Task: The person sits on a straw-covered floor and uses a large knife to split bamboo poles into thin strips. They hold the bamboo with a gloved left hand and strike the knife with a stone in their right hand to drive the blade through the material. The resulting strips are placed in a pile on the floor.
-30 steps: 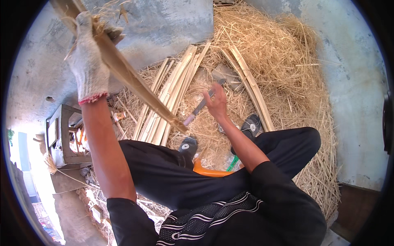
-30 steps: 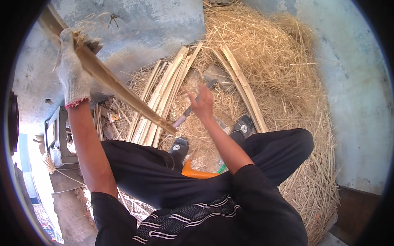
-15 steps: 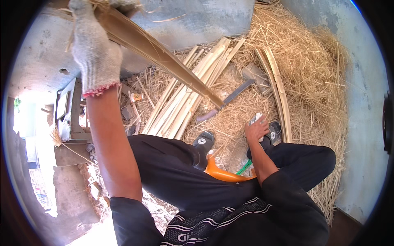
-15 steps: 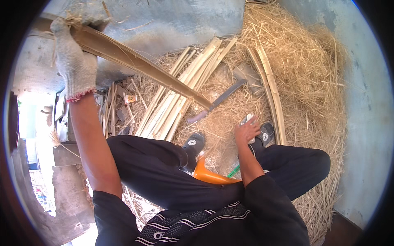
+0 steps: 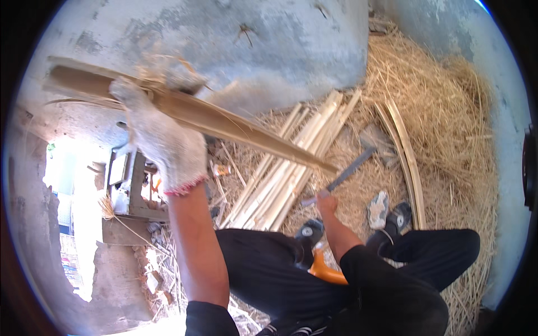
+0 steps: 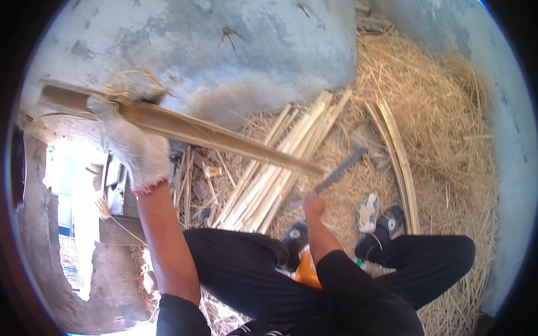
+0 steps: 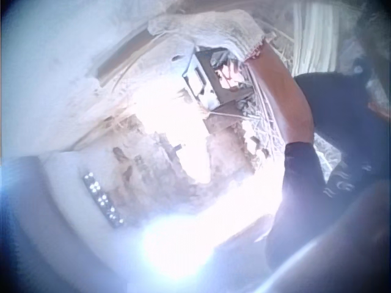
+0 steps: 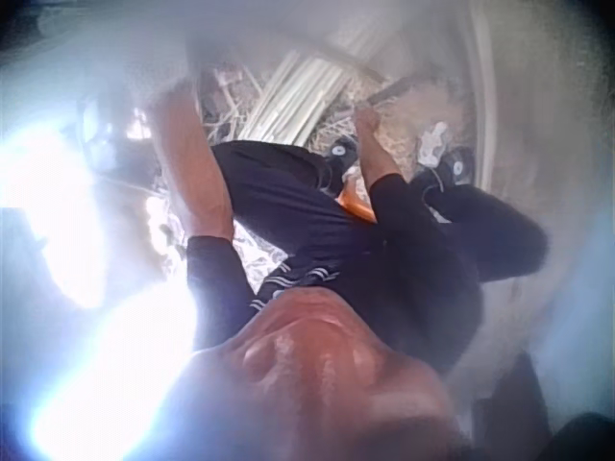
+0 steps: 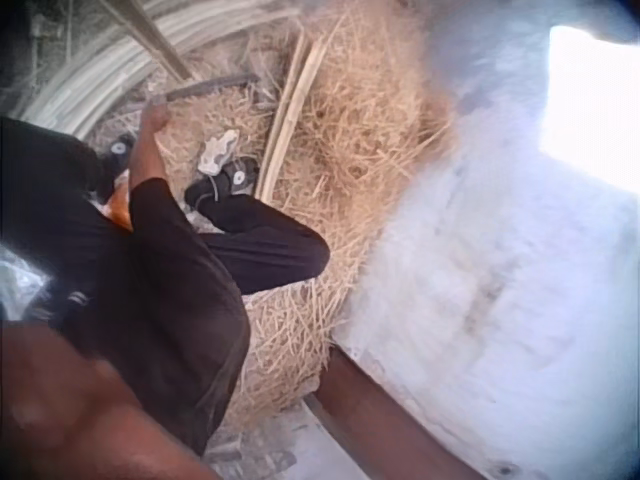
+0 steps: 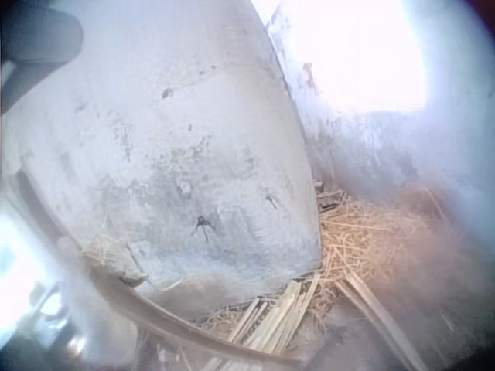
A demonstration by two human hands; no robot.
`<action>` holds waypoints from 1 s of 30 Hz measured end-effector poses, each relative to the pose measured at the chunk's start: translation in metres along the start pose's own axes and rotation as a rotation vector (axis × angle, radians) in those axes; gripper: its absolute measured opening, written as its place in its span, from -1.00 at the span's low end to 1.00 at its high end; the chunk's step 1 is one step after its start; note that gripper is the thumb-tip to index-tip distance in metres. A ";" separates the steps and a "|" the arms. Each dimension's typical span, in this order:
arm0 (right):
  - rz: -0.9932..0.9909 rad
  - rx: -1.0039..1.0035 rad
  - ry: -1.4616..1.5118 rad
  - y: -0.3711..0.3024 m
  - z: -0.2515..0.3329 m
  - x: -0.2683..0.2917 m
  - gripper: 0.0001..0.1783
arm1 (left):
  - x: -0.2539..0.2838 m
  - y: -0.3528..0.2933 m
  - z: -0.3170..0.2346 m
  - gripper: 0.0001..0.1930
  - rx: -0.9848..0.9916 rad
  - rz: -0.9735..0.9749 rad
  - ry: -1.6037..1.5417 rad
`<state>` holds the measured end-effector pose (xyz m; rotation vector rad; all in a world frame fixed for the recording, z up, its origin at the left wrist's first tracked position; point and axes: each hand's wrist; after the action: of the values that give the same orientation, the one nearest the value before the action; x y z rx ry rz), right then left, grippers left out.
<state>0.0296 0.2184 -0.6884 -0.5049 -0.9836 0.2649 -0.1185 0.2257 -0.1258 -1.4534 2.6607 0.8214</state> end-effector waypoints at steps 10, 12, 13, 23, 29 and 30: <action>-0.271 -0.232 0.356 -0.017 0.018 -0.002 -0.38 | -0.037 -0.016 0.047 -0.72 0.241 0.315 -0.174; -0.300 -0.229 0.658 -0.025 -0.009 -0.004 -0.48 | -0.047 -0.019 0.042 -0.74 0.294 0.294 -0.174; -0.317 -0.213 0.875 -0.031 -0.024 0.000 -0.54 | -0.054 -0.020 0.028 -0.73 0.317 0.242 -0.197; -0.048 -0.295 0.806 -0.057 -0.129 0.253 -0.74 | -0.064 -0.035 0.036 -0.66 0.238 0.875 0.122; -0.623 0.391 0.974 -0.163 -0.079 0.344 -0.75 | -0.065 -0.041 0.000 -0.64 0.136 0.983 0.282; -0.581 0.532 1.168 -0.200 -0.050 0.359 -0.78 | -0.060 -0.042 0.004 -0.64 0.140 0.989 0.314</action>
<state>0.2619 0.1894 -0.3471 0.1629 0.1290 -0.2893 -0.0521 0.2559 -0.1331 -0.1468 3.5612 0.3693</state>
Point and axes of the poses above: each hand's wrist, its own y-axis towards the middle knuckle, its own x-axis out of the back of the hand, z = x × y, and after that the axes turned 4 degrees about x, right-handed
